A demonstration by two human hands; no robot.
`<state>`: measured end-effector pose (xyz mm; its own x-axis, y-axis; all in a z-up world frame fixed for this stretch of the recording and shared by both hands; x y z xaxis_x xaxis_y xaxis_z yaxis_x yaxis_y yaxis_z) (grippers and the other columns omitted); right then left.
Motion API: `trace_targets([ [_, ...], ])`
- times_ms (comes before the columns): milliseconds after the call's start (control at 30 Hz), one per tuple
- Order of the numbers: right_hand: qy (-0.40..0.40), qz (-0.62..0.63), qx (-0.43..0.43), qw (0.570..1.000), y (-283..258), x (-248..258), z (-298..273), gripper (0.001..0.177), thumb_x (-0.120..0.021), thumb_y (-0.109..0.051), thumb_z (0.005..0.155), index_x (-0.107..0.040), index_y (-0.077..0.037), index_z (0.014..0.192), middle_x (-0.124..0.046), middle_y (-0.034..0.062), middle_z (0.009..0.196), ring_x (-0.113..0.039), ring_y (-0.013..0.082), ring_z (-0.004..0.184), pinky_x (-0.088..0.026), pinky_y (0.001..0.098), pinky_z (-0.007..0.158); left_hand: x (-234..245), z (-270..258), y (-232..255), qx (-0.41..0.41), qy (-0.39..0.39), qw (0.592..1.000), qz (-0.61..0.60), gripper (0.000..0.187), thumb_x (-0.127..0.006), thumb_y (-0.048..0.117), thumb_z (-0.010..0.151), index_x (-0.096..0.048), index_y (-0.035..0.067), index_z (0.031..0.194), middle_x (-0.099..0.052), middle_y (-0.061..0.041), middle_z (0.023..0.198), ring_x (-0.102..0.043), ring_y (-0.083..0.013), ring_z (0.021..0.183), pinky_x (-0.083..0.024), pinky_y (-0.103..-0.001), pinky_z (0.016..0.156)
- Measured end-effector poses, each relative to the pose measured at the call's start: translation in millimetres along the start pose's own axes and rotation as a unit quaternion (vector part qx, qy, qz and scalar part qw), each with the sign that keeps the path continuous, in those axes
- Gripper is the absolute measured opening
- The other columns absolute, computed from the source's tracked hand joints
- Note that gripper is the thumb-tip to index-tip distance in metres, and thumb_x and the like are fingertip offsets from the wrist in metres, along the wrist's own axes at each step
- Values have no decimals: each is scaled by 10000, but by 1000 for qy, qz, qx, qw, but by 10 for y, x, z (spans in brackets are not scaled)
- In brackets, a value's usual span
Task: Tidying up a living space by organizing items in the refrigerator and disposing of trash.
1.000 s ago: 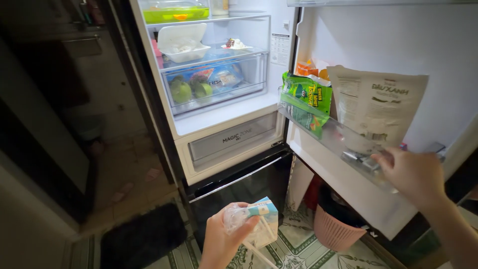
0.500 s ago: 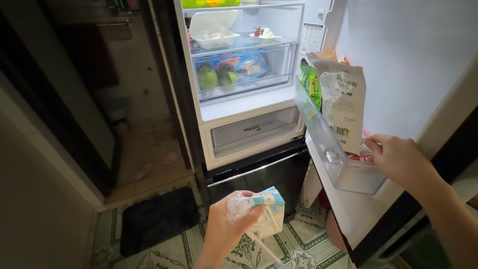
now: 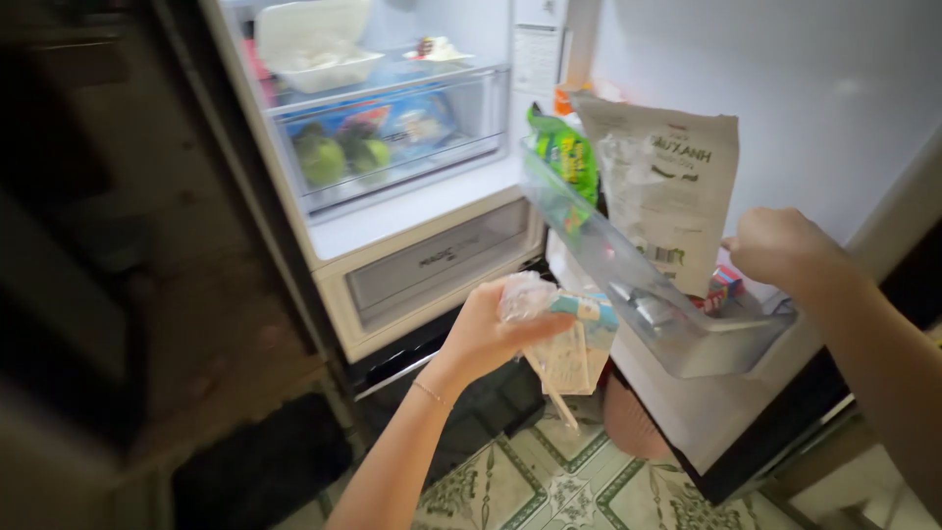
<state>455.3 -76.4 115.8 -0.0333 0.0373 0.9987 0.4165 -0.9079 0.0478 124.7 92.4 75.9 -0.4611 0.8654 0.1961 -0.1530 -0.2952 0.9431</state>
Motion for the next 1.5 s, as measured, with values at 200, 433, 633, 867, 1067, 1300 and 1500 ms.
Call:
trace_targets([
  [200, -24, 36, -13, 999, 16, -106, -253, 323, -565, -231, 858, -782, -20, 971, -786, 208, 1057, -708, 377, 968, -539, 411, 800, -6, 806, -79, -183, 6, 983, -8, 539, -919, 327, 652, -770, 123, 1128, -732, -91, 1227, -685, -236, 1086, -535, -415, 956],
  [433, 4, -13, 37, 999, -27, -196, -430, 342, -788, -309, 689, -852, -137, 977, -803, 100, 1097, -675, 361, 1233, -567, 389, 1038, -13, 1843, 199, -21, -85, 996, 22, 576, -941, 472, 583, -768, 131, 1014, -764, -53, 901, -699, -220, 820, -556, -327, 802],
  [633, 39, 6, -67, 997, 201, -537, -165, 596, -578, -361, 888, -624, -21, 1376, -569, 275, 1386, -499, 472, 1368, -385, 633, 1100, -261, 2418, 300, -76, -171, 979, -76, 394, -971, 367, 595, -808, 157, 886, -771, -24, 800, -696, -131, 734, -555, -274, 752],
  [867, 26, 87, -62, 994, 229, -659, -137, 694, -600, -446, 853, -584, 3, 1382, -554, 260, 1391, -475, 453, 1372, -379, 609, 1116, -367, 2672, 144, -83, -296, 941, -141, 481, -944, 388, 698, -782, 143, 1080, -762, -59, 938, -708, -175, 868, -574, -377, 883],
  [1067, 72, 207, -40, 975, 298, -556, -308, 679, -732, -430, 738, -667, 1, 1259, -684, 255, 1251, -601, 448, 1252, -473, 577, 1055, -404, 2826, -125, -98, -270, 932, -223, 319, -888, 231, 777, -778, 127, 1058, -743, -6, 924, -695, -109, 858, -603, -346, 860],
  [1300, 406, 140, 68, 901, 309, -290, -560, 443, -786, -377, 861, -630, -184, 1228, -656, 48, 1040, -683, 332, 1039, -569, 494, 857, -206, 2840, -141, -97, -245, 924, -278, 335, -876, 243, 810, -760, 113, 1096, -759, -59, 972, -719, -168, 882, -613, -427, 870],
  [1500, 540, 115, 82, 830, -37, -55, -1331, 272, -725, -120, 1058, -719, -73, 1326, -564, 115, 1205, -623, 289, 1002, -542, 410, 777, -67, 3002, -300, -85, -291, 937, -176, 631, -684, 520, 823, -665, 100, 1294, -679, -67, 1388, -609, -256, 1347, -445, -480, 1188],
])
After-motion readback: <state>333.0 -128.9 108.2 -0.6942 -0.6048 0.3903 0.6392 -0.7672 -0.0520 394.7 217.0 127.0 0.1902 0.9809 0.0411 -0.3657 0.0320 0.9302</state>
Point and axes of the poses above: each hand's wrist, its own z-axis towards the middle knuckle, its own x-axis out of the back of the hand, y = z × x, the point moved 3 cm from there along z, towards the middle knuckle
